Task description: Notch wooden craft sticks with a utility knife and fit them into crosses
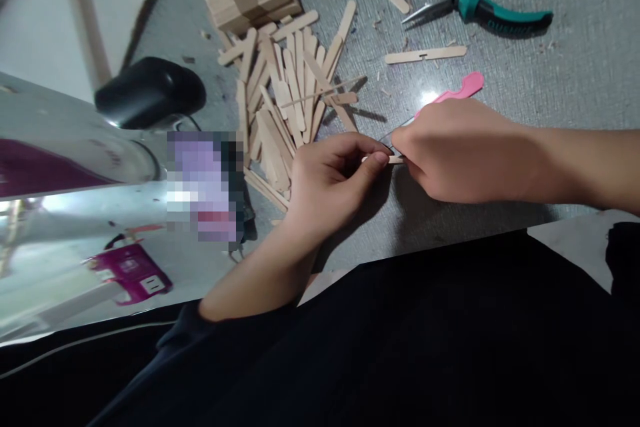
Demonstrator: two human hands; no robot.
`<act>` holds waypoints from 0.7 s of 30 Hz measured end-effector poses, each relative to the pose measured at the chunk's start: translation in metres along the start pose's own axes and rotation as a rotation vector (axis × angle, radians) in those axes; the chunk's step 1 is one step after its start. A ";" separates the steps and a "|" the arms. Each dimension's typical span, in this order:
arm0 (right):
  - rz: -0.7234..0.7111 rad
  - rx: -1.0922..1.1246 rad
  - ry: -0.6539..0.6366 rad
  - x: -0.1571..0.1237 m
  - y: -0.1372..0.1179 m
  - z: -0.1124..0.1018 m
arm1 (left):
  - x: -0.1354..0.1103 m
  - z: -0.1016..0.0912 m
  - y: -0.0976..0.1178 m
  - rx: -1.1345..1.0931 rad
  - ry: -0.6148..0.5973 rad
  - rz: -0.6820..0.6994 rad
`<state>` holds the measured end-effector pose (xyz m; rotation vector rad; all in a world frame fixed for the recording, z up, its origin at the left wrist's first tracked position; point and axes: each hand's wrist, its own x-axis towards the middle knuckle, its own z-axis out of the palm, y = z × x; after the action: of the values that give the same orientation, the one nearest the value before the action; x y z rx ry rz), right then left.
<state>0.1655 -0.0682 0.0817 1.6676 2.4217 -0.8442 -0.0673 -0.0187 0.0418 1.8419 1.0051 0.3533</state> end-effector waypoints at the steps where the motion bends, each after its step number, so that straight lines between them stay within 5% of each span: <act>1: 0.006 -0.015 -0.031 0.001 -0.001 -0.002 | 0.000 0.000 0.000 -0.001 -0.002 0.001; 5: 0.027 -0.049 -0.121 0.002 -0.005 -0.010 | 0.001 0.000 0.001 0.003 -0.011 -0.011; 21: -0.020 -0.181 -0.153 0.001 -0.006 -0.017 | 0.004 0.000 0.003 -0.001 -0.016 -0.029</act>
<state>0.1638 -0.0610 0.0981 1.4620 2.3370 -0.7025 -0.0637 -0.0164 0.0434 1.8247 1.0187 0.3212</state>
